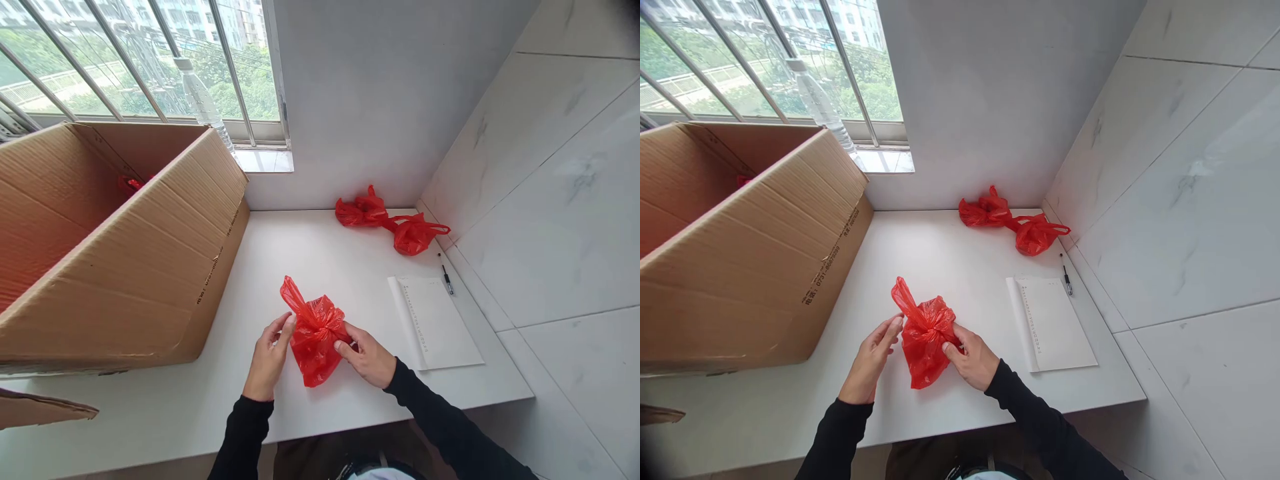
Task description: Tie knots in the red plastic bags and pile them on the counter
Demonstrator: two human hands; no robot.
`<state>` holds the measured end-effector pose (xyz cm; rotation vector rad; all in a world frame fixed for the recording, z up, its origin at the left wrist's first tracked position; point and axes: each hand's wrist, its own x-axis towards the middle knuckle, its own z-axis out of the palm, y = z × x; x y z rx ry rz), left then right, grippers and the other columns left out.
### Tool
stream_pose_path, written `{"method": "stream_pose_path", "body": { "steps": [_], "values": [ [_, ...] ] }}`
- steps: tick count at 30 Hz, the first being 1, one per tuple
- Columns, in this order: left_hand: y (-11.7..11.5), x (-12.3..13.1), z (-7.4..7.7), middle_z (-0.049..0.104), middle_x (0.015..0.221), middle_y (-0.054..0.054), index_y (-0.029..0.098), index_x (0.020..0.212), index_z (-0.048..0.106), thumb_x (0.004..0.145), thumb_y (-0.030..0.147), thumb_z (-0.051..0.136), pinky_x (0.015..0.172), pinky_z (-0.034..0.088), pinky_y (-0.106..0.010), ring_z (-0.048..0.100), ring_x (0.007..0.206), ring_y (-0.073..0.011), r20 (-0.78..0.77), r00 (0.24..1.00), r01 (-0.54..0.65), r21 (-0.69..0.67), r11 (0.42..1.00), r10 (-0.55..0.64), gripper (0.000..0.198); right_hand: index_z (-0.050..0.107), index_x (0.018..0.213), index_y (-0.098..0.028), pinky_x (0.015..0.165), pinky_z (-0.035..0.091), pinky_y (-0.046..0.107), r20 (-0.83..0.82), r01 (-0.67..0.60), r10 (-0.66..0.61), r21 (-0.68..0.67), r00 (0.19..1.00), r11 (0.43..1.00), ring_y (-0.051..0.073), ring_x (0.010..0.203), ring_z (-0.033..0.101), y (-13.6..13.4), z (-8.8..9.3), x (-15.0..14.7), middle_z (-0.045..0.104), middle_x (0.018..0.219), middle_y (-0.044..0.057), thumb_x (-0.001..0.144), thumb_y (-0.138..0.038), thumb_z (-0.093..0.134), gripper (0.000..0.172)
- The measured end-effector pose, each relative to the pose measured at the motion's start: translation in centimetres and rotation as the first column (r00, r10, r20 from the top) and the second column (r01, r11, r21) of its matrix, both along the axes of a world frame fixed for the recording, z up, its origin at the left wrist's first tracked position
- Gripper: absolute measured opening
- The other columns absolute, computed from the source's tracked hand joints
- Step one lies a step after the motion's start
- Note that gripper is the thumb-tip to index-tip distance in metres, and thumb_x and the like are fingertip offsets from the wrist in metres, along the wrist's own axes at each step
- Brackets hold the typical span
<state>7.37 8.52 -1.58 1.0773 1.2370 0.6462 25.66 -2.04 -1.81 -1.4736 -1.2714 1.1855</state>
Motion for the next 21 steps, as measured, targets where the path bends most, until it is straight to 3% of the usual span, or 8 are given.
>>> {"method": "stream_pose_path", "body": {
  "steps": [3, 8, 12, 16, 19, 21],
  "values": [
    [0.4, 1.8, 0.5, 0.075, 0.099, -0.012, 0.016, 0.102, 0.076, 0.073, 0.055, 0.074, 0.084, 0.051, -0.037, 0.067, 0.093, -0.0291, 0.098, 0.991, 0.092, -0.011, 0.996, -0.091, 0.049, 0.063, 0.107, -0.022, 0.079, 0.047, 0.036, 0.208, -0.018, 0.02, -0.013, 0.978, 1.0, 0.021, 0.083, 0.057, -0.2, 0.5, -0.2, 0.064, 0.093, 0.005, 0.098, -0.039, 0.043, 0.028],
    [0.6, 2.3, -0.1, 0.075, 0.1, -0.01, 0.016, 0.103, 0.075, 0.079, 0.055, 0.069, 0.081, 0.052, -0.032, 0.066, 0.094, -0.0262, 0.204, 0.979, -0.013, -0.02, 1.0, 0.017, 0.046, 0.038, 0.146, -0.023, 0.07, 0.043, 0.036, 0.396, 0.147, -0.095, -0.104, 0.913, 0.984, 0.022, 0.07, 0.056, -0.7, 0.7, 0.1, 0.06, 0.077, 0.002, 0.099, -0.047, 0.036, 0.052],
    [1.3, 0.8, -1.4, 0.072, 0.079, -0.005, 0.015, 0.093, 0.076, 0.076, 0.055, 0.072, 0.067, 0.048, -0.027, 0.062, 0.073, -0.0198, 0.143, 0.988, -0.064, 0.012, 0.998, 0.062, 0.044, 0.041, 0.142, -0.024, 0.06, 0.035, 0.031, 0.349, 0.164, -0.122, -0.096, 0.929, 0.982, 0.018, 0.054, 0.046, -0.9, 1.2, -0.4, 0.044, 0.059, -0.005, 0.101, -0.045, 0.031, 0.047],
    [1.6, -0.6, -2.5, 0.056, 0.053, 0.002, 0.013, 0.072, 0.071, 0.071, 0.059, 0.074, 0.052, 0.037, -0.025, 0.045, 0.051, -0.0129, 0.07, 0.988, -0.142, 0.044, 0.989, 0.139, 0.046, 0.051, 0.133, -0.025, 0.057, 0.029, 0.03, 0.274, 0.092, -0.064, -0.093, 0.96, 0.991, 0.015, 0.049, 0.039, -1.1, 1.3, -0.8, 0.039, 0.055, -0.007, 0.102, -0.045, 0.032, 0.041],
    [1.2, -1.4, -2.6, 0.061, 0.059, 0.0, 0.013, 0.088, 0.073, 0.072, 0.064, 0.07, 0.049, 0.036, -0.025, 0.047, 0.05, -0.0143, 0.073, 0.991, -0.112, -0.001, 0.994, 0.112, 0.053, 0.056, 0.126, -0.024, 0.057, 0.032, 0.029, 0.21, 0.062, -0.025, -0.171, 0.977, 0.983, 0.014, 0.05, 0.04, -0.8, 0.7, -0.4, 0.041, 0.055, -0.007, 0.099, -0.053, 0.037, 0.044],
    [0.7, -1.8, -2.4, 0.068, 0.07, -0.004, 0.015, 0.105, 0.07, 0.073, 0.066, 0.068, 0.048, 0.039, -0.026, 0.055, 0.054, -0.0179, 0.083, 0.992, -0.091, -0.058, 0.994, 0.095, 0.06, 0.054, 0.129, -0.023, 0.063, 0.04, 0.031, 0.16, 0.106, -0.071, -0.221, 0.985, 0.969, 0.017, 0.058, 0.049, -0.2, -0.1, 0.1, 0.049, 0.06, -0.005, 0.096, -0.059, 0.04, 0.051]
  ]
}}
